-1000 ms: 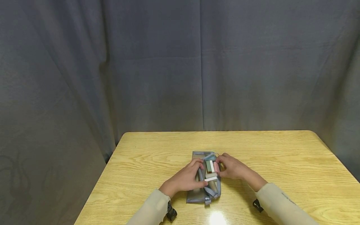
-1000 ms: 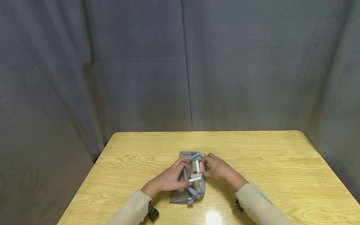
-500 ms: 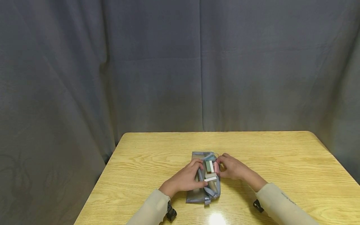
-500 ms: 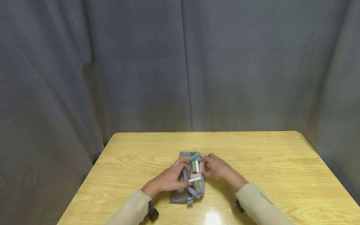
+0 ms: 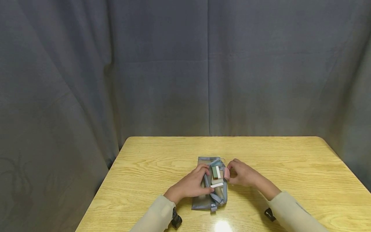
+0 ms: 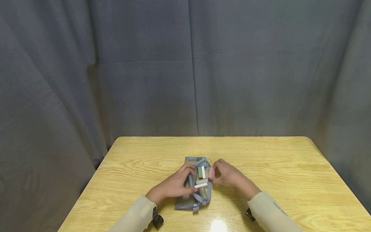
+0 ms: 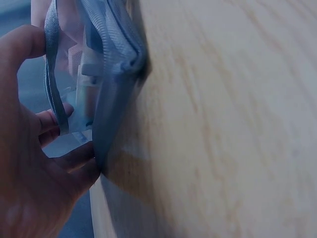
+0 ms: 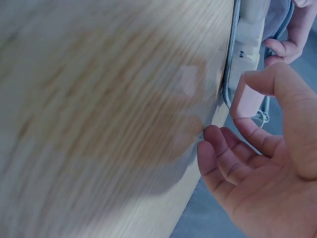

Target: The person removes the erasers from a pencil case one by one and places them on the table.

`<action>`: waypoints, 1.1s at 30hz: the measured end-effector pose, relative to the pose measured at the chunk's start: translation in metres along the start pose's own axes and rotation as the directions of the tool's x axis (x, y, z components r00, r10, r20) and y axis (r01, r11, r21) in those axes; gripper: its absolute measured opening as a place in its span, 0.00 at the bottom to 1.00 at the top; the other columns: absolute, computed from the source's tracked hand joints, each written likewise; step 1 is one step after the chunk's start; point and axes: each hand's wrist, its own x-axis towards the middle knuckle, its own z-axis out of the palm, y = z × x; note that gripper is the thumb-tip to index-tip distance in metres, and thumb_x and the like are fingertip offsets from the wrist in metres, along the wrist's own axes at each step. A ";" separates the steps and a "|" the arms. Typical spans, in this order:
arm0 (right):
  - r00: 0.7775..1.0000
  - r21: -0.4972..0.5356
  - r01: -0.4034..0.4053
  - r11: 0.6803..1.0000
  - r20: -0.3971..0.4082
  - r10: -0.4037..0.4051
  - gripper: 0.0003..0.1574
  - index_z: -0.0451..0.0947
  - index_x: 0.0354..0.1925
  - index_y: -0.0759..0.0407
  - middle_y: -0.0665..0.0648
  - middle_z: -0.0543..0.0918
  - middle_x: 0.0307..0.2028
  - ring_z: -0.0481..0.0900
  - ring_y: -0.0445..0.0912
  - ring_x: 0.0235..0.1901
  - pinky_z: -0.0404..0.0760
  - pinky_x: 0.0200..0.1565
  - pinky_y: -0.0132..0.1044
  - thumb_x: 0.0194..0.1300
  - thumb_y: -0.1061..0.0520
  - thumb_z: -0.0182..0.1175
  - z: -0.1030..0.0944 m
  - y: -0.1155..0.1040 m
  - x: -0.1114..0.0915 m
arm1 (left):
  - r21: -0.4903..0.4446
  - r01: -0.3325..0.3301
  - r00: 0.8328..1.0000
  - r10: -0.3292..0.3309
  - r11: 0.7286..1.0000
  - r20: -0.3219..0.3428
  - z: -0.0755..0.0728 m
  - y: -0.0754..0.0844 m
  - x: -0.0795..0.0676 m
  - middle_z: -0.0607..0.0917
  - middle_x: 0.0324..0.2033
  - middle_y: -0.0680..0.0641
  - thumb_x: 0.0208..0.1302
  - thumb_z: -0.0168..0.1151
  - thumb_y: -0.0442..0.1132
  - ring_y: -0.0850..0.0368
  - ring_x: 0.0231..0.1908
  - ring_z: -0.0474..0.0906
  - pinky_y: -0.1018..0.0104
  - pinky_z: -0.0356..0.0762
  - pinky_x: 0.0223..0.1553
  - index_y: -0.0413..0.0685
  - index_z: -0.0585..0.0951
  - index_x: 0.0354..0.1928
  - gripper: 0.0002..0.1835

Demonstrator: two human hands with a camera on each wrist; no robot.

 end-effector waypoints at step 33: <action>0.991 0.012 0.067 0.998 -0.119 -0.065 0.24 0.78 0.50 0.53 0.59 0.83 0.41 0.81 0.50 0.36 0.82 0.37 0.45 0.57 0.56 0.75 -0.034 0.030 -0.053 | -0.012 -0.017 1.000 0.018 1.000 0.004 0.000 -0.001 -0.001 0.62 0.72 0.50 0.66 0.62 0.61 0.54 0.69 0.65 0.60 0.69 0.66 0.50 0.70 0.59 0.30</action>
